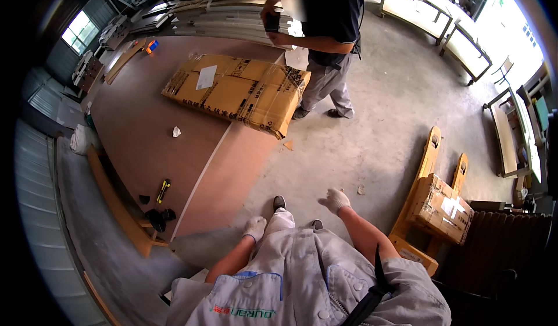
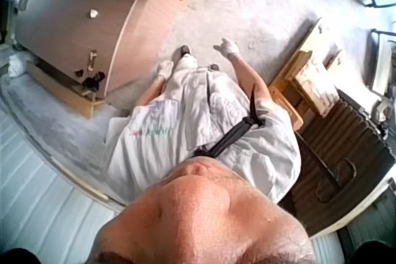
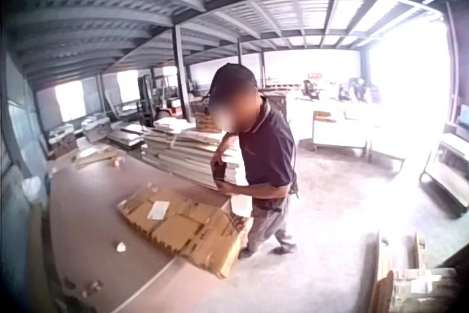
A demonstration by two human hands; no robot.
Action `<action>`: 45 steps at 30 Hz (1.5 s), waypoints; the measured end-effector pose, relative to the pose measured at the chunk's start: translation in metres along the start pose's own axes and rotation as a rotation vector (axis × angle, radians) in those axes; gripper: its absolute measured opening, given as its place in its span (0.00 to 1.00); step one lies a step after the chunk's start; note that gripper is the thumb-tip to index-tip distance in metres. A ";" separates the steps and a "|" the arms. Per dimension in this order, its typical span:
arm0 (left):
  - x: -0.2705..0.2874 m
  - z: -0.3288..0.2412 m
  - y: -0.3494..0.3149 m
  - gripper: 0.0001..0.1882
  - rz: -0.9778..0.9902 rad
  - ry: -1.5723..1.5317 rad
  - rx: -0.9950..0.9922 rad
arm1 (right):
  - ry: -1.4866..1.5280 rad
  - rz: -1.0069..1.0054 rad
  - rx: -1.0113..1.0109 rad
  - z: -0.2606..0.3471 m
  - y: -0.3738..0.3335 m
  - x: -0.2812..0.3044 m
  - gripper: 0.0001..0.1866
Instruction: The person places several white furniture panels into a large cardboard box on a workspace, with help from another person who uses a scanner on the panels. Both people then fold the box flaps over the panels and use a tape dispenser to seal the package.
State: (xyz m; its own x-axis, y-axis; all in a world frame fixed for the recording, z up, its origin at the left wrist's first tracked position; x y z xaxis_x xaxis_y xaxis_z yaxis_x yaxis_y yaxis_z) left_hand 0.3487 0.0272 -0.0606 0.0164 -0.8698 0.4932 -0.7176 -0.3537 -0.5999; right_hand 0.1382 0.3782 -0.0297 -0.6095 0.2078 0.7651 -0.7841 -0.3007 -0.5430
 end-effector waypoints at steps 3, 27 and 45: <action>0.048 -0.076 0.034 0.18 -0.196 0.193 -0.171 | 0.038 -0.041 0.008 0.093 0.049 0.052 0.59; 0.188 -0.311 0.261 0.41 -0.268 0.760 -1.181 | -0.348 -0.456 0.475 0.225 0.188 0.118 0.10; 0.117 -0.313 0.212 0.61 -0.649 0.336 -0.957 | -0.064 -0.317 0.149 0.133 0.283 0.273 0.38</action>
State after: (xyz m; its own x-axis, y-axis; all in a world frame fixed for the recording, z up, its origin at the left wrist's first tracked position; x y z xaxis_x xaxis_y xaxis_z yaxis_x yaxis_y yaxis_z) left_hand -0.0190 -0.0419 0.0673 0.4855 -0.4411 0.7548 -0.8710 -0.1701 0.4609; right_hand -0.2348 0.2257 0.0716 -0.3261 0.2550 0.9103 -0.9046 -0.3637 -0.2221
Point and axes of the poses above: each hand's wrist, its own y-axis towards the middle knuckle, its own x-axis out of the back of the hand, z = x × y, the point moved 1 cm from there along y, towards the middle knuckle, and after that the axes turned 11 degrees about -y, right-handed, at the moved point
